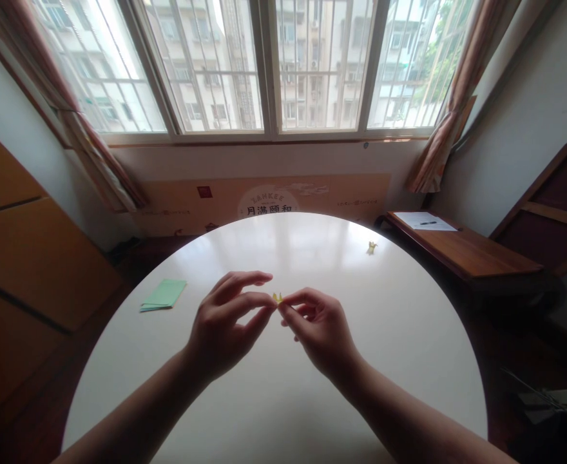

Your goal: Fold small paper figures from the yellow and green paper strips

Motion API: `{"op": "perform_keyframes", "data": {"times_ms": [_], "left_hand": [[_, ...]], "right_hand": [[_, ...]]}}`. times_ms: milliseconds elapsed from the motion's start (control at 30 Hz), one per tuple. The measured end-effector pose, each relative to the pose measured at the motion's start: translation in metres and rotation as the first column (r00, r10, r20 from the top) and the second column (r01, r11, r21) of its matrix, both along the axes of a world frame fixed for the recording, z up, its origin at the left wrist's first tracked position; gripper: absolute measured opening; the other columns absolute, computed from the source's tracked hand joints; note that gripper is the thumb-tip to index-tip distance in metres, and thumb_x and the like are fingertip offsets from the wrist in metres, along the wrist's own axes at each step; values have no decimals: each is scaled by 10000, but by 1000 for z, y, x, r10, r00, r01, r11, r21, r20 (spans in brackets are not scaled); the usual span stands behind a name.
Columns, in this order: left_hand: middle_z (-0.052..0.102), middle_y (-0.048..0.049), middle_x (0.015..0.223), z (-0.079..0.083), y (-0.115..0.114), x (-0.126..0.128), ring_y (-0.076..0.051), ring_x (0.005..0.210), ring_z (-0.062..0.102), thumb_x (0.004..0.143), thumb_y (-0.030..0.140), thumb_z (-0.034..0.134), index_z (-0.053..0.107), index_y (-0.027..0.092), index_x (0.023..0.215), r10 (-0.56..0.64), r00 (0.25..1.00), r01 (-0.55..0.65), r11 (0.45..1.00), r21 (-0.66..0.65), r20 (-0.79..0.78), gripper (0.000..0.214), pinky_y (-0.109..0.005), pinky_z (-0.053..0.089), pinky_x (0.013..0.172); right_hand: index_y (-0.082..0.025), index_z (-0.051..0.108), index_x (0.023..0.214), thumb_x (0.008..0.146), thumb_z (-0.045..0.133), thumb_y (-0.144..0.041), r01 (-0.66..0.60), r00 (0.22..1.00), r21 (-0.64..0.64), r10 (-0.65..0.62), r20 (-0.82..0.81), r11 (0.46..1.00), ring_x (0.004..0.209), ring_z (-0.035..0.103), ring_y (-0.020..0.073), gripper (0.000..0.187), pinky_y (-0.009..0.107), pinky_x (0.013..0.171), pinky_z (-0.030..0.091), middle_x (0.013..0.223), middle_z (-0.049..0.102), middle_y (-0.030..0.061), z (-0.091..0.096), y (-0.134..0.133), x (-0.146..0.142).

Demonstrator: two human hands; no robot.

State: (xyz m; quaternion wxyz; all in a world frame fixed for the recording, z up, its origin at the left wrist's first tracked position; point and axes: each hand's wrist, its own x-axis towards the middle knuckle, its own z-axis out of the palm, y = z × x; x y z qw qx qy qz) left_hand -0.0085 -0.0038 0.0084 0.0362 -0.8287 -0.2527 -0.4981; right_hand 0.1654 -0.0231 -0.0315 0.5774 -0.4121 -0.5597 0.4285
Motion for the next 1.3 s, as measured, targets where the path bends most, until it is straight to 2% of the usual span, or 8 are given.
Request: {"op": "perform_keyframes", "data": {"times_ms": [100,267,367,467,600,800,1000,1300], "left_hand": [[699,-79,1081,-1,0,1,-203,964,636,830,78,695,696,204,829,-47,999,47,998,-30,-2,126,-338,548,811],[679,-79,1112,-2,1,1,-202,970,637,825,83,703,709,214,826,-83,996,81,995,-63,-31,132,-289,550,718],[675,-81,1102,-2,2,2,-201,962,659,834,94,701,718,216,827,-97,995,96,991,-97,-10,123,-294,565,735],[678,-83,1078,-4,3,2,-184,913,685,846,102,692,722,207,829,-125,992,127,978,-168,20,111,-292,584,746],[705,-69,1011,-5,4,1,-157,849,697,849,83,686,733,205,862,-180,981,194,951,-243,78,131,-223,573,638],[734,-54,935,-3,6,0,-153,817,680,835,64,700,736,197,861,-202,976,215,954,-210,83,140,-229,558,639],[752,-46,938,-4,8,-1,-152,800,669,843,75,696,745,214,909,-179,982,187,963,-195,60,161,-252,562,665],[773,-40,969,-4,9,-1,-158,840,674,850,69,677,731,223,921,-178,984,179,964,-195,18,178,-282,581,743]], "right_hand": [[-190,736,836,794,789,-379,-5,1000,0,5,-19,1000,667,717,227,201,245,430,515,715,729,56,1,1,1],[-184,751,849,816,775,-368,-52,993,-14,51,-103,999,645,695,198,189,232,434,507,710,728,54,3,2,5],[-185,769,864,815,782,-347,-92,983,-25,87,-164,995,630,677,176,170,221,441,504,723,733,53,6,1,5],[-189,781,867,802,799,-338,-148,963,-74,127,-239,986,640,672,167,163,210,448,505,748,740,55,8,1,5],[-191,787,879,787,814,-342,-200,940,-150,146,-309,968,655,668,161,180,193,448,499,753,738,53,9,2,6],[-186,789,880,776,824,-346,-262,919,-196,182,-351,945,671,663,158,194,182,452,495,758,731,54,11,1,6],[-179,788,943,816,784,-366,-332,891,-219,229,-392,917,737,667,170,226,186,469,509,865,729,71,12,2,7],[-171,793,936,799,798,-381,-255,925,-221,172,-339,941,727,663,175,251,192,468,506,857,725,84,10,3,6]]}}
